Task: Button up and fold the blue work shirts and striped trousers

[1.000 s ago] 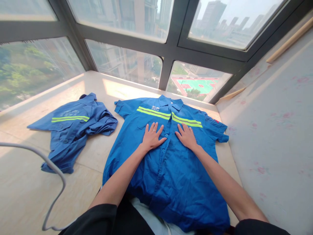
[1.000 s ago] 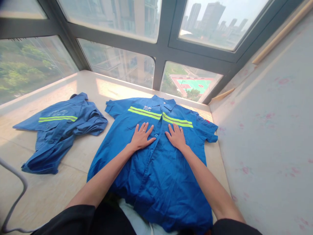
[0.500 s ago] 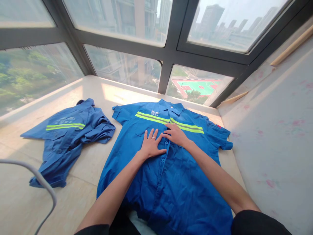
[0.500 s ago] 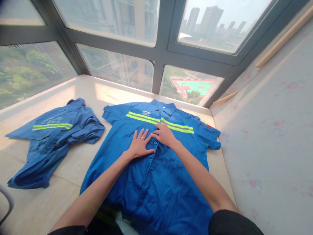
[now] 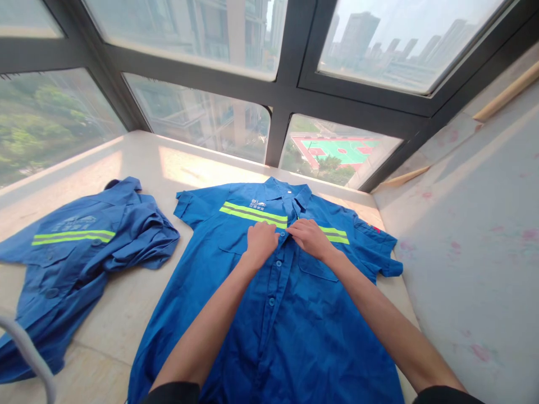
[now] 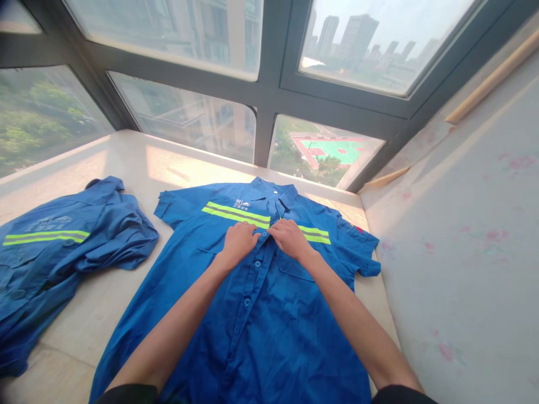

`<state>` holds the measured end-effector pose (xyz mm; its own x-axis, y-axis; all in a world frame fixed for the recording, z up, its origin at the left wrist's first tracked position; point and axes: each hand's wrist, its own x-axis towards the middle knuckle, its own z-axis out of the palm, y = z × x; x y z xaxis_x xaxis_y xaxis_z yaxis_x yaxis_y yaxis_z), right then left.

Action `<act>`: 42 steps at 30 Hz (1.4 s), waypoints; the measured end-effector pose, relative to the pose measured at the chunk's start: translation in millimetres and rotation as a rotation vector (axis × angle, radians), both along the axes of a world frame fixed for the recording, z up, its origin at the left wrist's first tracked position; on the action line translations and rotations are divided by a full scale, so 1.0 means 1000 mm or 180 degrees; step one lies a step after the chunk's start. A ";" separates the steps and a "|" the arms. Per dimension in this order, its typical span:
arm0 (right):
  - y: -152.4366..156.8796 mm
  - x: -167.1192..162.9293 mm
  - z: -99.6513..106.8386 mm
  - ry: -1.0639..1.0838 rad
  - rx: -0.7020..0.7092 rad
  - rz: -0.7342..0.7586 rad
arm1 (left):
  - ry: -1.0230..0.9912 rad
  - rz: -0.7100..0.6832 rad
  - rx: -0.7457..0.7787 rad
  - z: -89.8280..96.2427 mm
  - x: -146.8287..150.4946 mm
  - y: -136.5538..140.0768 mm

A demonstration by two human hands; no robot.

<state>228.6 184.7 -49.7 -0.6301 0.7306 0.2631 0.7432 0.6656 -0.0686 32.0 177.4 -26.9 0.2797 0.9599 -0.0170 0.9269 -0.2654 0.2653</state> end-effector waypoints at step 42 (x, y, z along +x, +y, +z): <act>0.023 0.007 -0.044 0.1295 0.0221 0.0381 | -0.3674 0.0610 -0.2049 -0.043 0.006 0.049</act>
